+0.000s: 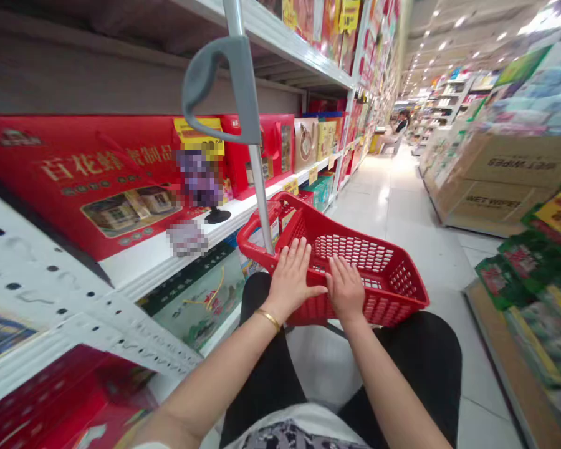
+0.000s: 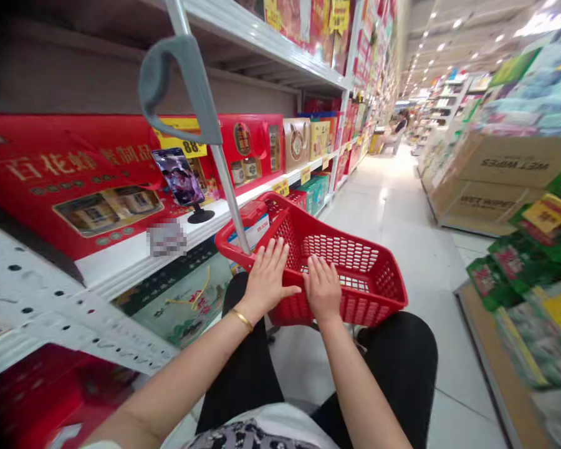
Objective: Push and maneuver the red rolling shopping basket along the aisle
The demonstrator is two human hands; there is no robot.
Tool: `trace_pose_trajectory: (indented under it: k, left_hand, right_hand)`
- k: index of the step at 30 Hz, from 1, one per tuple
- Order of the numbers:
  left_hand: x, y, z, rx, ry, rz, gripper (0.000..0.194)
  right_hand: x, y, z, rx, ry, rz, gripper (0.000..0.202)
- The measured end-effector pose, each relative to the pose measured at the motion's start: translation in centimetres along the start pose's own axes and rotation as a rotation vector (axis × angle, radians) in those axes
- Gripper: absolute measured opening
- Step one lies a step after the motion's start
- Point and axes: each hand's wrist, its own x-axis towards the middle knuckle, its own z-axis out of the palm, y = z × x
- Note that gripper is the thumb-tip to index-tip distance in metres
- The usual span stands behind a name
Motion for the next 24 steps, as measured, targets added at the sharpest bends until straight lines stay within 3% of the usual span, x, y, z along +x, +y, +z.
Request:
trace_pose_trajectory:
  k: [4, 11, 19, 21, 24]
  left_hand:
    - [0.2, 0.5, 0.1, 0.004, 0.009, -0.018, 0.104]
    - [-0.3, 0.1, 1.0, 0.017, 0.054, 0.007, 0.09]
    - [-0.4, 0.5, 1.5, -0.005, 0.098, -0.014, 0.085]
    - [-0.4, 0.5, 1.5, -0.005, 0.101, -0.018, 0.085]
    - [-0.4, 0.4, 1.5, 0.001, 0.096, -0.014, 0.085]
  right_hand:
    - [0.2, 0.2, -0.1, 0.044, -0.004, 0.028, 0.05]
    - [2.5, -3.3, 1.4, 0.112, 0.003, 0.02, 0.037]
    - [-1.6, 2.1, -1.9, -0.011, -0.052, 0.108, 0.038]
    - [-1.4, 1.9, -1.5, 0.019, -0.032, 0.127, 0.037]
    - [0.2, -0.6, -0.1, 0.085, -0.011, 0.117, 0.037]
